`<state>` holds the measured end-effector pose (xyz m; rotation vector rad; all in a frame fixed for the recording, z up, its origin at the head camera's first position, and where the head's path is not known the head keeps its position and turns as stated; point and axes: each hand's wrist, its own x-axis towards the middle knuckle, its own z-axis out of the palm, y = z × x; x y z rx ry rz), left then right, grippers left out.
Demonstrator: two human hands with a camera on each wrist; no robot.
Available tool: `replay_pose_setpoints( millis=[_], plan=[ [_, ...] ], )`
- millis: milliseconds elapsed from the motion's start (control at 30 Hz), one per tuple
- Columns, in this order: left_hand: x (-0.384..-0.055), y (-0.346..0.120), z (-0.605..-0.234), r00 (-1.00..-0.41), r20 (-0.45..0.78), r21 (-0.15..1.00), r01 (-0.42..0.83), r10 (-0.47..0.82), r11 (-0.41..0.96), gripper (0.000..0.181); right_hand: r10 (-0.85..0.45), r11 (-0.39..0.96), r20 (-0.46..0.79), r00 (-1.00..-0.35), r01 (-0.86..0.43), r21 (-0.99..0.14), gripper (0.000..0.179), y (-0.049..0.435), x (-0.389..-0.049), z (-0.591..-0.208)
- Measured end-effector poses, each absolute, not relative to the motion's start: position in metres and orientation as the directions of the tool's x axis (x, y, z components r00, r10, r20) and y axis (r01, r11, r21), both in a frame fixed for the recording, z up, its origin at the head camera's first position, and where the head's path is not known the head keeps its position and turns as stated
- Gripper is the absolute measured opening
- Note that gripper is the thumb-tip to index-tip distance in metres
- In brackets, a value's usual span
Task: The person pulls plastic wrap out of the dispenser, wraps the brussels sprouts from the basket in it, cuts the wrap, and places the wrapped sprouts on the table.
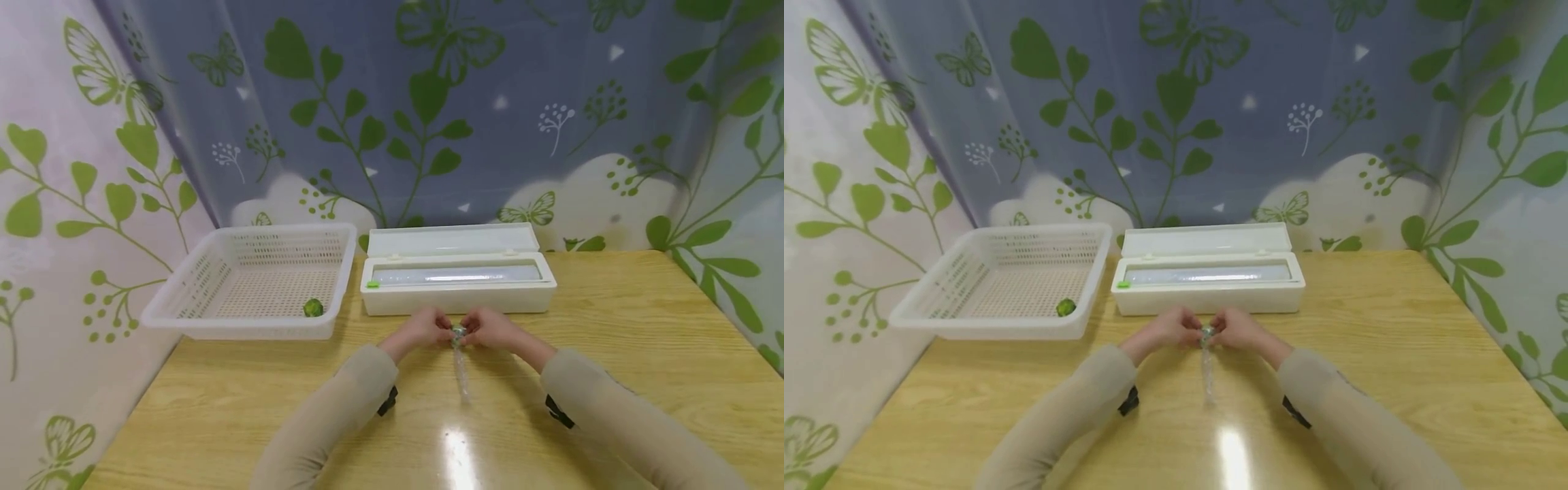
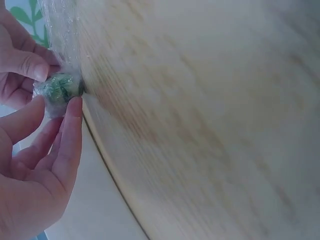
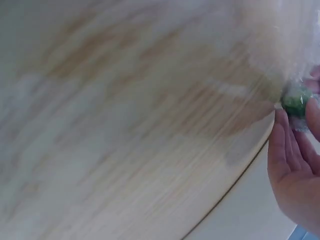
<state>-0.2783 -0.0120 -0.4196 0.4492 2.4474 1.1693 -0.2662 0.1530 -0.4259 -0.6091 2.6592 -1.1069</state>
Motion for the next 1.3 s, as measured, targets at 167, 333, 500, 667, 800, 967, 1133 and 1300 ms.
replay_pose_setpoints(
  millis=[167, 333, 500, 667, 800, 967, 1133, 1300],
  plan=[
    [-0.28, -0.012, -0.421, -0.853, -0.171, 0.759, 0.205, 0.494, 0.617, 0.021, -0.479, 0.708, 0.096, -0.872, -0.449, -0.544, 0.016, 0.148, -0.259, -0.428],
    [-0.279, -0.011, -0.422, -0.822, -0.121, 0.679, 0.34, 0.556, 0.65, 0.023, -0.476, 0.724, 0.136, -0.869, -0.475, -0.5, 0.018, 0.145, -0.251, -0.43],
    [-0.27, -0.013, -0.427, -0.802, -0.042, 0.615, 0.449, 0.596, 0.648, 0.017, -0.54, 0.682, 0.179, -0.822, -0.552, -0.48, 0.016, 0.147, -0.244, -0.434],
    [-0.267, -0.015, -0.428, -0.786, -0.024, 0.626, 0.47, 0.617, 0.623, 0.017, -0.605, 0.556, 0.101, -0.79, -0.51, -0.656, 0.007, 0.16, -0.25, -0.431],
    [-0.27, -0.015, -0.428, -0.737, -0.018, 0.561, 0.552, 0.676, 0.617, 0.015, -0.593, 0.521, 0.022, -0.805, -0.404, -0.752, 0.011, 0.169, -0.256, -0.431],
    [-0.27, -0.013, -0.426, -0.69, -0.023, 0.501, 0.619, 0.724, 0.605, 0.017, -0.601, 0.547, -0.043, -0.798, -0.372, -0.75, 0.018, 0.169, -0.257, -0.431],
    [-0.272, -0.015, -0.424, -0.712, -0.062, 0.53, 0.57, 0.699, 0.627, 0.018, -0.615, 0.559, -0.031, -0.788, -0.408, -0.722, 0.017, 0.163, -0.257, -0.427],
    [-0.275, -0.016, -0.422, -0.717, -0.078, 0.508, 0.569, 0.693, 0.646, 0.013, -0.612, 0.572, -0.012, -0.791, -0.432, -0.697, 0.017, 0.16, -0.259, -0.425]
  ],
)
